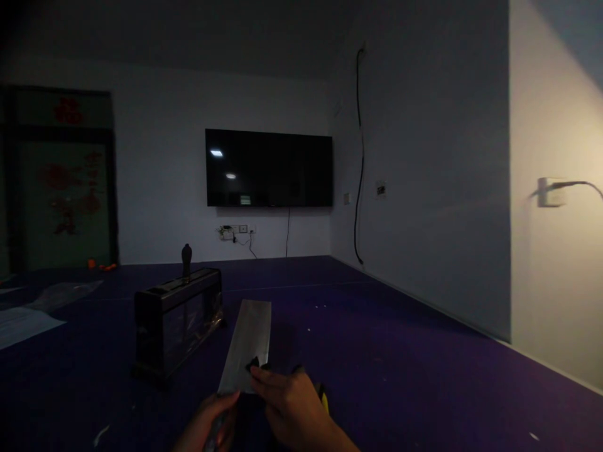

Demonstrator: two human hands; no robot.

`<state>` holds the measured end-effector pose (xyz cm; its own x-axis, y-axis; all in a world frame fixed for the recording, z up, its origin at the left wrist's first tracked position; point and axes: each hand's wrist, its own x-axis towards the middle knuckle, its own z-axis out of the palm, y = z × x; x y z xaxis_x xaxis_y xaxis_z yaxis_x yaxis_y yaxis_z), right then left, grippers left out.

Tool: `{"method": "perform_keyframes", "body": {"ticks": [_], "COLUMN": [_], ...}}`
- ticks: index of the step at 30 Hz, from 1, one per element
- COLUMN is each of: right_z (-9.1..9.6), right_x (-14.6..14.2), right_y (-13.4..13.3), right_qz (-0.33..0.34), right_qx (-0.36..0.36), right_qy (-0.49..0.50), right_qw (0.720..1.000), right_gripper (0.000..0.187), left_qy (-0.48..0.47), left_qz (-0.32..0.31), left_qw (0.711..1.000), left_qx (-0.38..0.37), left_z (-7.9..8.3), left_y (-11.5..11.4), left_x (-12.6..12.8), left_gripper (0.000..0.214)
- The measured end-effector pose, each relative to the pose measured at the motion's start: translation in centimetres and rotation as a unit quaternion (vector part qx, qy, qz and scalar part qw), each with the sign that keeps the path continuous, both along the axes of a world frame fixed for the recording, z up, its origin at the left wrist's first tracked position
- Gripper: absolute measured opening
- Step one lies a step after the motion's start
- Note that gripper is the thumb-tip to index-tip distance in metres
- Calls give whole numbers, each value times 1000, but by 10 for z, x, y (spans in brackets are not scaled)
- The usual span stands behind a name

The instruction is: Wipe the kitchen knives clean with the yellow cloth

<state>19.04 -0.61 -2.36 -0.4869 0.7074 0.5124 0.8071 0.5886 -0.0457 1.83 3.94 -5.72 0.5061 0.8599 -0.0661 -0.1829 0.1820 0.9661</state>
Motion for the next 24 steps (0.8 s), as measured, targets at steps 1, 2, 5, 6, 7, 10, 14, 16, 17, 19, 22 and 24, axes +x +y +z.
{"method": "perform_keyframes", "body": {"ticks": [1,2,5,6,7,10,14,16,17,19,22,24], "right_z": [0,0,1,0,0,-4,-7,-8,-7,-6,-5,-4], "right_x": [0,0,0,0,0,2,7,9,10,13,17,21], "right_y": [0,0,0,1,1,5,10,11,12,12,13,14], "right_qz": [-1,-3,-11,-14,-16,-17,-18,-23,-27,-33,-44,-53], "right_qx": [-1,-1,6,10,15,30,49,56,60,67,79,87], "right_qy": [-3,-6,-7,-4,1,25,60,73,80,94,112,118], "right_qw": [1000,1000,1000,1000,1000,999,997,996,995,993,990,988], "right_gripper": [65,65,64,63,63,61,61,62,62,62,63,63], "left_qy": [-1,0,10,15,19,21,25,22,19,12,-3,-11], "left_qz": [0,3,6,3,-2,-9,-19,-38,-48,-62,-70,-60], "left_qw": [1000,1000,1000,1000,1000,1000,999,999,999,998,997,998], "left_qx": [0,0,-2,-2,-1,8,1,5,7,14,21,16], "left_z": [1,2,2,1,1,-1,-2,-2,-2,-2,-2,-2], "left_y": [-1,-1,-1,-1,-1,-1,0,1,1,1,-1,-2], "left_x": [0,0,0,0,0,0,-1,-1,-1,0,0,0], "left_gripper": [57,58,60,61,62,63,63,62,61,59,55,53]}}
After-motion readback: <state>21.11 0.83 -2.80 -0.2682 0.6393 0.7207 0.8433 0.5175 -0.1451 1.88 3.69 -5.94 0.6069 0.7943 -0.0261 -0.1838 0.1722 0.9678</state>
